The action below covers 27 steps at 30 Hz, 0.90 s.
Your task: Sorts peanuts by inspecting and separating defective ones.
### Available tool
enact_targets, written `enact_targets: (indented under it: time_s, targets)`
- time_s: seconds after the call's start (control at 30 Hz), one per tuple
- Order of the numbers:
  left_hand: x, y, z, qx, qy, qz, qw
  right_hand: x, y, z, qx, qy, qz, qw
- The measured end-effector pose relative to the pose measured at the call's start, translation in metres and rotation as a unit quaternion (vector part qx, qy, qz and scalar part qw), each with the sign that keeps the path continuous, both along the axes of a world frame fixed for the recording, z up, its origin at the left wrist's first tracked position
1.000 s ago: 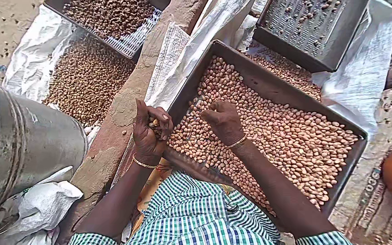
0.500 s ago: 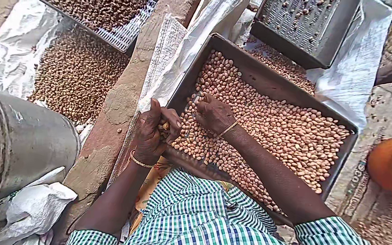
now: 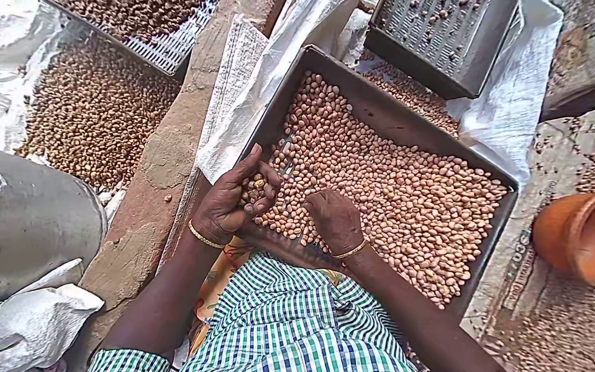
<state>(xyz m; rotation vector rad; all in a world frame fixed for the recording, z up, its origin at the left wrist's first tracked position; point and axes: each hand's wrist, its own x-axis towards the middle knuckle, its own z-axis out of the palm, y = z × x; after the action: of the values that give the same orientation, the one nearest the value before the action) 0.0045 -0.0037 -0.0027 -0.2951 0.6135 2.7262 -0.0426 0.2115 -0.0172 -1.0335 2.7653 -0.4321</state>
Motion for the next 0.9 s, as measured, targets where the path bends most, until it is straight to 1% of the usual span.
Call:
enact_targets:
  time_s: [0.03, 0.07, 0.1, 0.13, 0.17, 0.2, 0.23, 0.27, 0.33, 0.37, 0.4, 0.43, 0.5, 0.53, 0.6, 0.63, 0.73, 0.8, 0.87, 0.9]
  targets:
    - [0.000, -0.001, -0.001, 0.017, 0.002, 0.001, 1.000, 0.001, -0.003, 0.003, 0.001, -0.020, -0.010, 1.000]
    - [0.001, -0.003, -0.001, 0.031, 0.000, -0.001, 1.000, -0.003, -0.003, 0.008, -0.022, -0.065, -0.023, 0.997]
    - [0.001, -0.004, -0.001, 0.043, 0.000, -0.003, 0.999, -0.012, 0.001, 0.012, -0.087, -0.131, -0.043, 0.987]
    - [0.001, -0.005, -0.001, 0.047, 0.001, -0.003, 0.999, -0.024, 0.009, 0.012, -0.201, -0.214, -0.074, 0.953]
    - [0.001, -0.006, -0.002, 0.049, 0.006, -0.003, 0.999, -0.036, 0.017, 0.009, -0.325, -0.298, -0.107, 0.891]
    - [0.002, -0.005, -0.002, 0.043, 0.007, 0.000, 0.999, -0.046, 0.022, 0.005, -0.412, -0.349, -0.137, 0.830]
    - [0.002, -0.004, -0.002, 0.034, 0.004, 0.002, 0.999, -0.055, 0.024, 0.003, -0.434, -0.355, -0.156, 0.813]
    - [0.001, -0.003, -0.001, 0.021, 0.003, 0.005, 1.000, -0.059, 0.024, 0.003, -0.403, -0.323, -0.162, 0.841]
    - [-0.002, -0.001, 0.000, -0.012, 0.003, 0.019, 1.000, -0.059, 0.012, 0.008, -0.243, -0.198, -0.129, 0.941]
    - [-0.001, -0.001, 0.001, -0.023, 0.003, 0.023, 0.999, -0.054, 0.003, 0.006, -0.170, -0.120, -0.095, 0.973]
    - [-0.001, -0.001, 0.000, -0.028, 0.008, 0.025, 0.999, -0.051, -0.003, 0.003, -0.114, -0.067, -0.064, 0.989]
    - [-0.001, -0.002, 0.000, -0.032, 0.010, 0.028, 0.999, -0.049, -0.009, 0.001, -0.075, -0.031, -0.046, 0.996]
    - [-0.001, -0.001, 0.000, -0.042, 0.003, 0.031, 0.999, -0.045, -0.020, 0.007, 0.012, -0.010, -0.034, 0.999]
    - [-0.001, -0.001, 0.001, -0.045, 0.003, 0.030, 0.999, -0.044, -0.022, 0.009, 0.037, 0.002, -0.021, 0.999]
    - [-0.003, -0.001, 0.002, -0.047, 0.002, 0.034, 0.998, -0.042, -0.017, 0.005, 0.012, 0.037, 0.010, 0.999]
    - [-0.002, -0.001, 0.002, -0.048, 0.005, 0.038, 0.998, -0.042, -0.013, 0.003, -0.012, 0.022, 0.011, 1.000]
    - [0.000, -0.001, 0.001, -0.051, 0.018, 0.047, 0.997, -0.050, -0.005, 0.008, -0.099, -0.056, -0.054, 0.992]
    - [0.002, -0.001, 0.000, -0.053, 0.022, 0.048, 0.997, -0.054, -0.005, 0.012, -0.137, -0.072, -0.080, 0.985]
    - [0.000, 0.000, 0.001, -0.057, 0.020, 0.046, 0.997, -0.055, -0.007, 0.012, -0.133, -0.079, -0.059, 0.986]
    - [0.000, 0.000, 0.000, -0.057, 0.021, 0.047, 0.997, -0.054, -0.009, 0.010, -0.115, -0.077, -0.043, 0.990]
